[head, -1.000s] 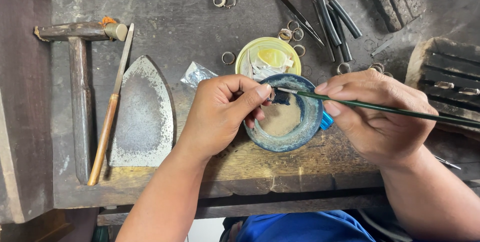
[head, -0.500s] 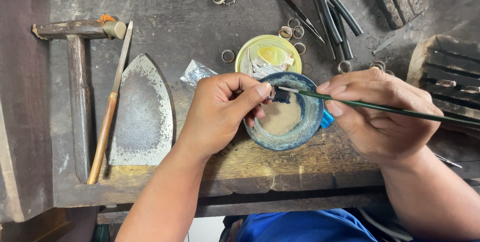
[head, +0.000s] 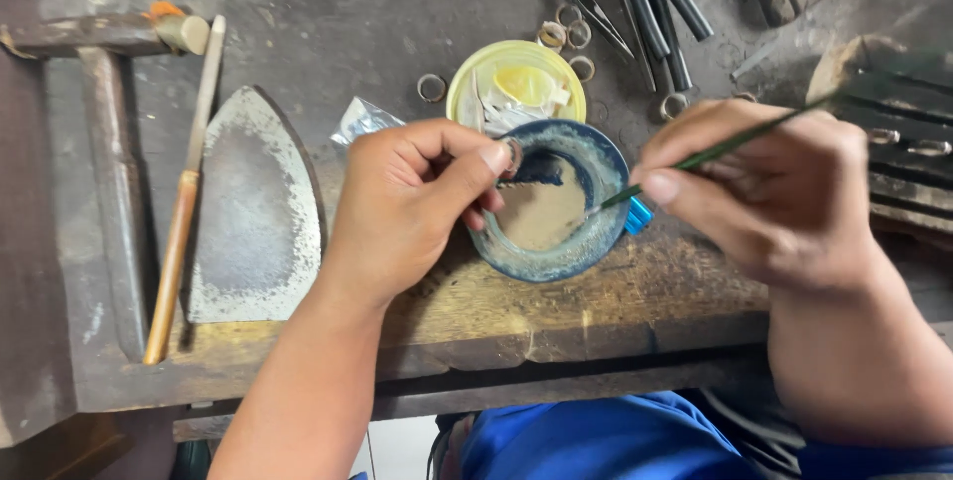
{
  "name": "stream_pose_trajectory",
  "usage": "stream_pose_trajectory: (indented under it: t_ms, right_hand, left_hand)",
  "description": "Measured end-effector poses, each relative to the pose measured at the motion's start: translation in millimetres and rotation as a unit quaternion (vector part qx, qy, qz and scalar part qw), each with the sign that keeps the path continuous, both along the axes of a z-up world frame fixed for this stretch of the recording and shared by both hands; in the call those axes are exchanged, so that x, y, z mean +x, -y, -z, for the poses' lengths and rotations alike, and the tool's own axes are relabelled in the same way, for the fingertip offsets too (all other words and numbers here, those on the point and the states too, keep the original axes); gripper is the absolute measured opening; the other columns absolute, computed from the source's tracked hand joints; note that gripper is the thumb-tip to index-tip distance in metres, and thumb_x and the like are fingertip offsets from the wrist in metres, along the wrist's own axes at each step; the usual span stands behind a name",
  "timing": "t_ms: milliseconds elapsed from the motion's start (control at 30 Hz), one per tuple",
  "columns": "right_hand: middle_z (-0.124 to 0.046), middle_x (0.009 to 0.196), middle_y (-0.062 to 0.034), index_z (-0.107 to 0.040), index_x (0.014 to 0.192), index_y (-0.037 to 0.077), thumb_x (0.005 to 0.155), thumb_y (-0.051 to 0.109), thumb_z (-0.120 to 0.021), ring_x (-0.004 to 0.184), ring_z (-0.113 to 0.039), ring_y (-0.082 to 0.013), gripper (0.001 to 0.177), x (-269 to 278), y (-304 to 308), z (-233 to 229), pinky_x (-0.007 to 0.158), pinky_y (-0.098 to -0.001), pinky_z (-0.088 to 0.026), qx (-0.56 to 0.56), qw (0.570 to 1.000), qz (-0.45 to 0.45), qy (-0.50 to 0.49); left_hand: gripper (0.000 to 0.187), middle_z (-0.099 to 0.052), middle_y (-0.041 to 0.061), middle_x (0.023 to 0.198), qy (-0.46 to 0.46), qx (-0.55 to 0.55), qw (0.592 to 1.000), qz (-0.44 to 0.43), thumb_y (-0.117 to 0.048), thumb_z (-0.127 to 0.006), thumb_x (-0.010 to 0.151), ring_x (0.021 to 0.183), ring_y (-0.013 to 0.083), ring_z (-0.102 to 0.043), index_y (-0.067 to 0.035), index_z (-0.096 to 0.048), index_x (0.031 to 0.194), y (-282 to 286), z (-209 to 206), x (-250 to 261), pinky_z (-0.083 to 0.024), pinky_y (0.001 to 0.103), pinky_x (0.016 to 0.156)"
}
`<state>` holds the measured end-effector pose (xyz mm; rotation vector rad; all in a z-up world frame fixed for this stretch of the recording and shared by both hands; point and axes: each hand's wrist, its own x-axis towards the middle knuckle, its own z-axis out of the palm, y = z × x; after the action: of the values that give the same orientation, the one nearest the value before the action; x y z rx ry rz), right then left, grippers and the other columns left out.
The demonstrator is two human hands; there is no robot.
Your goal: Applying solder paste and placing small solder pieces onto metal rings in preparation for soldering.
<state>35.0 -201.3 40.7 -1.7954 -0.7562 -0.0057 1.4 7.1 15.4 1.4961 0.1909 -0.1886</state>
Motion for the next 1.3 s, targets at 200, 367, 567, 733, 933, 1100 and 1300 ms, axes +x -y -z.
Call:
stream_pose_trajectory:
  t_ms: [200, 367, 567, 733, 933, 1100, 1300]
  right_hand:
    - [-0.062, 0.065, -0.0013, -0.062, 0.073, 0.006, 0.074, 0.008, -0.064, 0.052, -0.055, -0.0079, 0.003, 8.7, 0.8, -3.7, 0.049, -0.0202, -0.044, -0.236, 0.970, -0.049, 0.025]
    - [-0.054, 0.075, -0.0197, -0.049, 0.076, -0.006, 0.081, 0.007, -0.047, 0.060, -0.050, -0.0206, 0.014, -24.9, 3.7, -18.8, 0.058, -0.0248, -0.036, 0.014, 0.982, 0.190, -0.016]
    - [-0.066, 0.069, -0.0018, -0.065, 0.074, 0.006, 0.073, 0.013, -0.067, 0.057, -0.060, -0.0081, 0.007, -2.6, -3.8, 3.6, 0.052, -0.0207, -0.046, -0.224, 0.969, 0.084, 0.068]
    - [-0.055, 0.061, -0.0112, -0.055, 0.077, -0.006, 0.081, -0.001, -0.056, 0.045, -0.049, -0.0123, 0.007, -0.7, -2.8, 3.4, 0.041, -0.0182, -0.038, -0.062, 0.991, 0.081, -0.082]
    - [-0.057, 0.065, -0.0157, -0.056, 0.073, -0.011, 0.081, -0.012, -0.062, 0.044, -0.049, -0.0141, 0.010, 5.4, -7.8, 3.1, 0.040, -0.0184, -0.039, -0.098, 0.982, 0.136, -0.090]
    - [-0.054, 0.052, -0.0089, -0.060, 0.077, -0.005, 0.083, -0.009, -0.066, 0.042, -0.049, -0.0092, 0.009, 5.1, -10.7, 4.3, 0.042, -0.0155, -0.036, -0.165, 0.974, 0.151, -0.046]
    - [-0.052, 0.051, -0.0099, -0.060, 0.081, -0.007, 0.083, -0.009, -0.066, 0.043, -0.048, -0.0096, 0.007, 4.6, -11.4, 5.6, 0.042, -0.0156, -0.036, -0.148, 0.978, 0.136, -0.050]
  left_hand:
    - [0.012, -0.062, 0.007, 0.066, 0.046, 0.009, 0.999, -0.017, -0.010, -0.058, 0.077, 0.053, 0.0101, -0.056, -0.002, -0.063, 0.070, -0.6, -0.5, 2.2, -0.046, 0.019, 0.041]
    - [0.011, -0.061, 0.006, 0.056, 0.018, 0.019, 1.000, -0.015, -0.011, -0.059, 0.076, 0.047, 0.0085, -0.053, -0.003, -0.064, 0.068, -0.9, -3.8, 3.3, -0.047, 0.019, 0.045]
    - [0.011, -0.062, 0.007, 0.061, 0.021, 0.023, 0.999, -0.012, -0.011, -0.059, 0.075, 0.054, 0.0103, -0.057, -0.003, -0.065, 0.070, -0.3, -2.4, 1.8, -0.051, 0.021, 0.046]
    - [0.010, -0.063, 0.006, 0.064, 0.055, 0.037, 0.998, -0.004, -0.012, -0.059, 0.077, 0.056, 0.0091, -0.058, -0.004, -0.064, 0.073, -1.9, 0.2, 0.9, -0.050, 0.020, 0.047]
    - [0.009, -0.061, 0.006, 0.068, 0.077, 0.021, 0.997, -0.006, -0.009, -0.058, 0.078, 0.058, 0.0099, -0.057, -0.002, -0.063, 0.075, -1.3, -0.6, 1.7, -0.050, 0.020, 0.047]
    - [0.008, -0.061, 0.006, 0.068, 0.079, 0.020, 0.997, -0.004, -0.010, -0.059, 0.078, 0.058, 0.0103, -0.057, -0.002, -0.062, 0.075, -1.2, -1.0, 1.1, -0.050, 0.019, 0.048]
    - [0.008, -0.061, 0.006, 0.068, 0.087, 0.024, 0.996, -0.002, -0.009, -0.059, 0.078, 0.058, 0.0097, -0.057, -0.003, -0.062, 0.075, -1.4, -0.5, 0.6, -0.050, 0.019, 0.047]
